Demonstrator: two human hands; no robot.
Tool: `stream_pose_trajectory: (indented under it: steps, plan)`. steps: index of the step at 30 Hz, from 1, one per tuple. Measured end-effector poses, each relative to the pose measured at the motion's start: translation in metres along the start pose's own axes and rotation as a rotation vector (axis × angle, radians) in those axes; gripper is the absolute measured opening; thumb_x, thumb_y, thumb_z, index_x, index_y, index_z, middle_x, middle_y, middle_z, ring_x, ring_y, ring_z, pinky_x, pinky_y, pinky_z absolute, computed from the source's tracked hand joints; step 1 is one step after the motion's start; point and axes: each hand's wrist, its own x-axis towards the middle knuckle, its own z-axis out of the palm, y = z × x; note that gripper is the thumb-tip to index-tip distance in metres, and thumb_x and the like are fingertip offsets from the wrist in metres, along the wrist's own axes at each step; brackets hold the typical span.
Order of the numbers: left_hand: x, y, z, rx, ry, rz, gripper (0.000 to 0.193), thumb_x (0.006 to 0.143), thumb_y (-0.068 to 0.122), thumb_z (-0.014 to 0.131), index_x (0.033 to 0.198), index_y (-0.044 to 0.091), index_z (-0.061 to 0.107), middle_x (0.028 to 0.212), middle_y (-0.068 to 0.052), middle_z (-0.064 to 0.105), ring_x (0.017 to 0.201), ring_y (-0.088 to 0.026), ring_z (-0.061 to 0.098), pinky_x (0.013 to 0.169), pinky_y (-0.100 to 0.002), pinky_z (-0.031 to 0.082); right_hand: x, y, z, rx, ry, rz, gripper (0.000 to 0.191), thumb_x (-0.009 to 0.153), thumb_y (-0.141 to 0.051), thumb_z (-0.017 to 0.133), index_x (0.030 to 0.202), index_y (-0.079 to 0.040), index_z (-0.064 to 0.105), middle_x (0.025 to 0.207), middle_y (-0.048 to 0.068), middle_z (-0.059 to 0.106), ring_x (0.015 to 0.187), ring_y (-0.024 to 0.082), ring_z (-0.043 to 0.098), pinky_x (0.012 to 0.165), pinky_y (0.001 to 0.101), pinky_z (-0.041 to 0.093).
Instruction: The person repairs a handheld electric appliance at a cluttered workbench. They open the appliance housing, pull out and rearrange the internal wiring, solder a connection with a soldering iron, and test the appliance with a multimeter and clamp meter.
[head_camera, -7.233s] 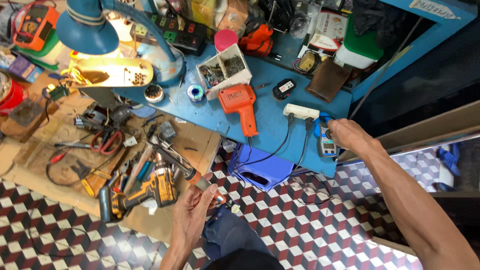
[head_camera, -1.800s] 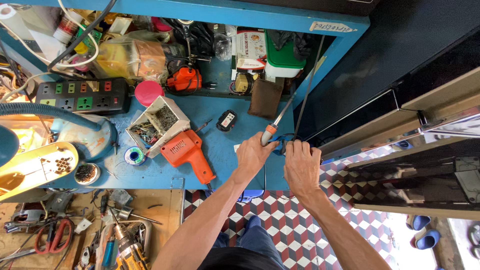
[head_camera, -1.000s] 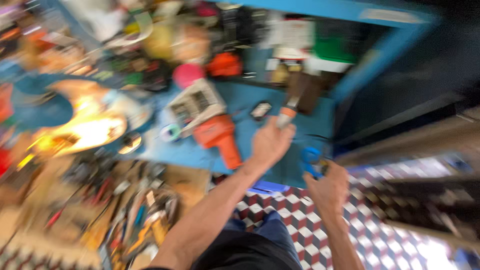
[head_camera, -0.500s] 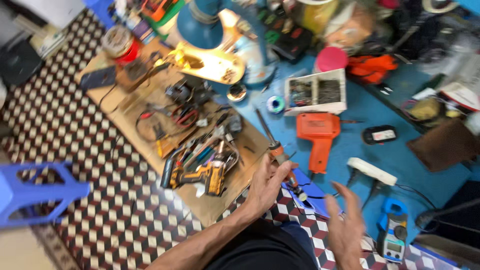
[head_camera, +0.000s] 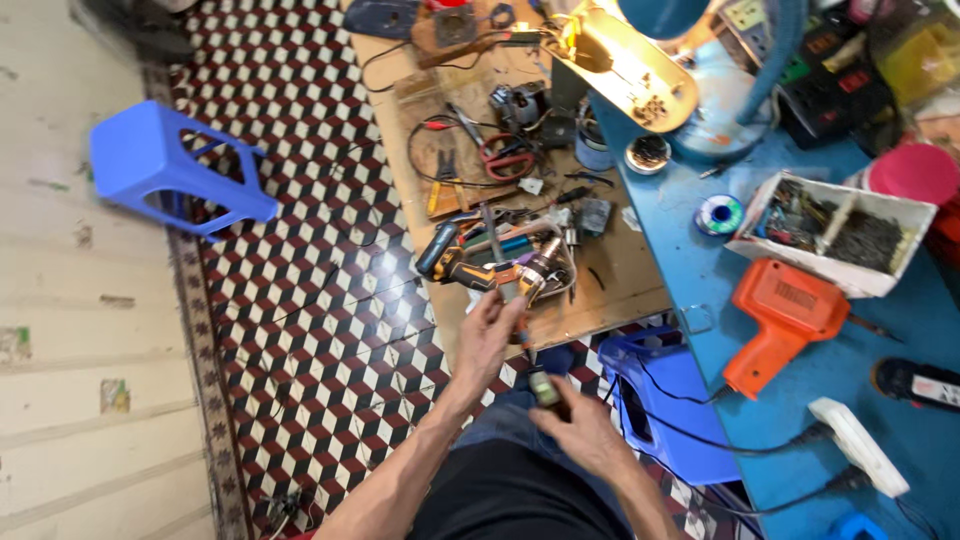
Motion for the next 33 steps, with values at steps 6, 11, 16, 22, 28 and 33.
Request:
stream_pose_trajectory:
  steps: [6, 11, 16, 22, 28, 33]
  plan:
    - [-0.033, 0.025, -0.073, 0.044, 0.184, 0.003, 0.039, 0.102, 0.036, 0.059, 0.118, 0.002, 0.067, 0.084, -0.001, 0.068, 0.071, -0.007, 0.061, 0.062, -0.024, 0.05, 0.042, 0.016, 0.056, 0.193, -0.035, -0.113, 0.061, 0.092, -0.049, 0.062, 0.136, -0.007, 0.062, 0.123, 0.01, 0.073, 0.113, 0.019, 0.069, 0.099, 0.0341, 0.051]
    - [-0.047, 0.048, -0.095, -0.021, 0.258, 0.035, 0.036, 0.103, 0.035, 0.058, 0.115, 0.003, 0.067, 0.079, -0.002, 0.064, 0.066, -0.008, 0.056, 0.062, -0.025, 0.047, 0.112, 0.041, 0.051, 0.681, 0.312, -0.002, 0.055, 0.092, -0.049, 0.064, 0.125, -0.005, 0.061, 0.108, 0.007, 0.069, 0.097, 0.016, 0.066, 0.087, 0.032, 0.054]
    - [-0.038, 0.059, -0.104, -0.026, 0.237, -0.013, 0.033, 0.102, 0.035, 0.058, 0.113, 0.005, 0.068, 0.082, 0.001, 0.065, 0.069, -0.006, 0.057, 0.063, -0.025, 0.049, 0.171, 0.047, 0.049, 0.853, 0.334, 0.129, 0.046, 0.092, -0.036, 0.081, 0.118, -0.004, 0.063, 0.094, 0.006, 0.063, 0.072, 0.016, 0.049, 0.058, 0.0313, 0.038]
    - [-0.008, 0.076, -0.116, 0.087, 0.108, -0.095, 0.037, 0.099, 0.037, 0.059, 0.118, 0.007, 0.069, 0.082, 0.001, 0.068, 0.069, -0.006, 0.06, 0.059, -0.024, 0.047, 0.154, 0.051, 0.052, 1.079, 0.453, 0.13, 0.042, 0.082, -0.027, 0.079, 0.118, -0.009, 0.066, 0.103, 0.002, 0.073, 0.089, 0.013, 0.069, 0.073, 0.0309, 0.057]
    - [0.021, 0.082, -0.122, 0.136, -0.087, -0.132, 0.044, 0.097, 0.039, 0.061, 0.128, 0.008, 0.068, 0.087, -0.001, 0.067, 0.069, -0.005, 0.058, 0.06, -0.023, 0.048, 0.095, 0.072, 0.034, 1.053, 0.576, -0.011, 0.045, 0.09, -0.025, 0.074, 0.126, 0.0, 0.064, 0.115, 0.007, 0.073, 0.101, 0.017, 0.07, 0.089, 0.0334, 0.056]
    - [0.018, 0.07, -0.113, 0.086, -0.136, -0.205, 0.047, 0.096, 0.039, 0.062, 0.127, 0.004, 0.067, 0.088, -0.002, 0.068, 0.069, -0.008, 0.059, 0.062, -0.025, 0.051, 0.028, 0.112, -0.003, 1.096, 0.672, -0.09, 0.047, 0.095, -0.03, 0.067, 0.13, 0.001, 0.063, 0.119, 0.008, 0.071, 0.105, 0.017, 0.066, 0.096, 0.0363, 0.053]
